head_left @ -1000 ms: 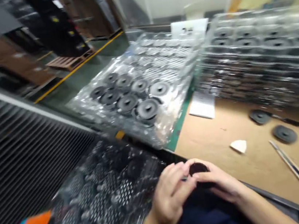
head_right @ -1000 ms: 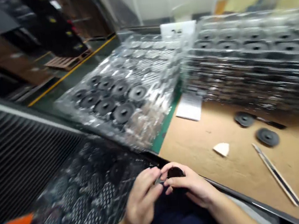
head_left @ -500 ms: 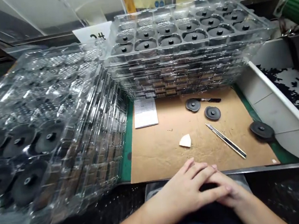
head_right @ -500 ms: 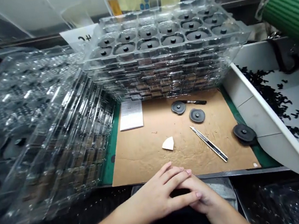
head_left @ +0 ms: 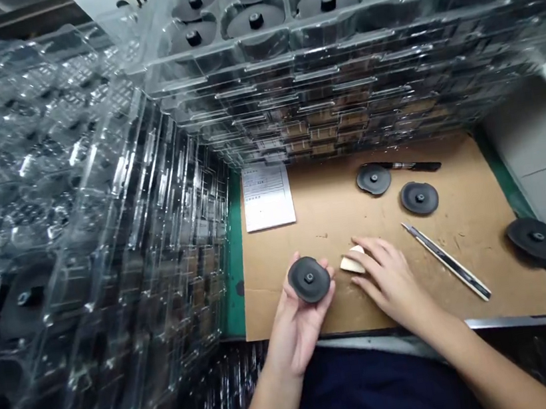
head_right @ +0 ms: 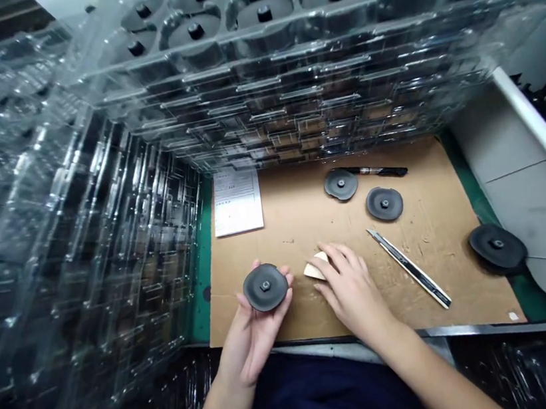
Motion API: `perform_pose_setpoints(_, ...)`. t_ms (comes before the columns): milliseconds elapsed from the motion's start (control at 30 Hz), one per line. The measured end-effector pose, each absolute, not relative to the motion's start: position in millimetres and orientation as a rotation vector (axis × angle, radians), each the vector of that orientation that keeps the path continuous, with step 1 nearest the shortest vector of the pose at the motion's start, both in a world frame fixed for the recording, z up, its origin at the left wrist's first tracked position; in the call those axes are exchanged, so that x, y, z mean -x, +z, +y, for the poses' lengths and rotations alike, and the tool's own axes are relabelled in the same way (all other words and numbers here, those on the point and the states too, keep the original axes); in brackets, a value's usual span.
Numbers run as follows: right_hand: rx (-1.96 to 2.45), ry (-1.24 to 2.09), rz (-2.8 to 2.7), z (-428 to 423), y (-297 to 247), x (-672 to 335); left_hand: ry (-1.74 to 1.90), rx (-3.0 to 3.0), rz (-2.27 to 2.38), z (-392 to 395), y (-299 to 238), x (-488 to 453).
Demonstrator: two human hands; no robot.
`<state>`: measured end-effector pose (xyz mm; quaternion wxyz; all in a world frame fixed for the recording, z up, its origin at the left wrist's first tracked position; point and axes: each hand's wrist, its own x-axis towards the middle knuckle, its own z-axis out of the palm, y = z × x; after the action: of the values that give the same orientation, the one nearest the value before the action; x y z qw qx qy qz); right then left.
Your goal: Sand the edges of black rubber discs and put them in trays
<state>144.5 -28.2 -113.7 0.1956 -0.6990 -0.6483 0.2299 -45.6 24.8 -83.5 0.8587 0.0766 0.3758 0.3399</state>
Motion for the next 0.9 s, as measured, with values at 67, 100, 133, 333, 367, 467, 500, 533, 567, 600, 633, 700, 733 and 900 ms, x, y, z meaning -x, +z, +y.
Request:
perform_pose_setpoints(67,1.945,0.585,-1.860,-28,-121,-145,0.746,-0.084,0.766,30,-87,42)
perform_pose_setpoints(100,1.918,0.561,-1.875,-29,-124,-146,0.757,-0.067,0.759,34,-89,40)
perform_pose_setpoints(133,1.880,0.544,-1.887,-31,-127,-148,0.765,-0.064,0.754,37,-91,38)
perform_pose_setpoints(333,1.740,0.586,-1.773,-28,-123,-159,0.861,-0.198,0.767,55,-104,26)
perform_pose_setpoints(367,1.748,0.626,-1.680,-22,-118,-157,0.881,-0.222,0.778,56,-107,23)
perform_pose_setpoints(467,1.758,0.726,-1.392,3,-104,-145,0.937,-0.287,0.806,58,-115,18)
perform_pose_setpoints(500,1.764,0.729,-1.354,12,-101,-139,0.950,-0.301,0.816,58,-117,17)
perform_pose_setpoints(533,1.775,0.713,-1.355,19,-99,-133,0.958,-0.308,0.826,57,-119,16)
perform_pose_setpoints(567,1.790,0.682,-1.383,25,-99,-127,0.962,-0.308,0.837,56,-119,16)
perform_pose_setpoints(600,1.800,0.654,-1.420,28,-99,-121,0.957,-0.305,0.845,55,-120,16)
perform_pose_setpoints(633,1.798,0.633,-1.459,29,-101,-116,0.947,-0.301,0.850,55,-120,16)
perform_pose_setpoints(700,1.775,0.619,-1.516,28,-103,-111,0.921,-0.300,0.859,55,-120,15)
perform_pose_setpoints(733,1.776,0.604,-1.524,27,-104,-110,0.917,-0.305,0.872,55,-119,15)
perform_pose_setpoints(900,1.809,0.597,-1.558,20,-100,-110,0.916,-0.297,0.902,57,-119,15)
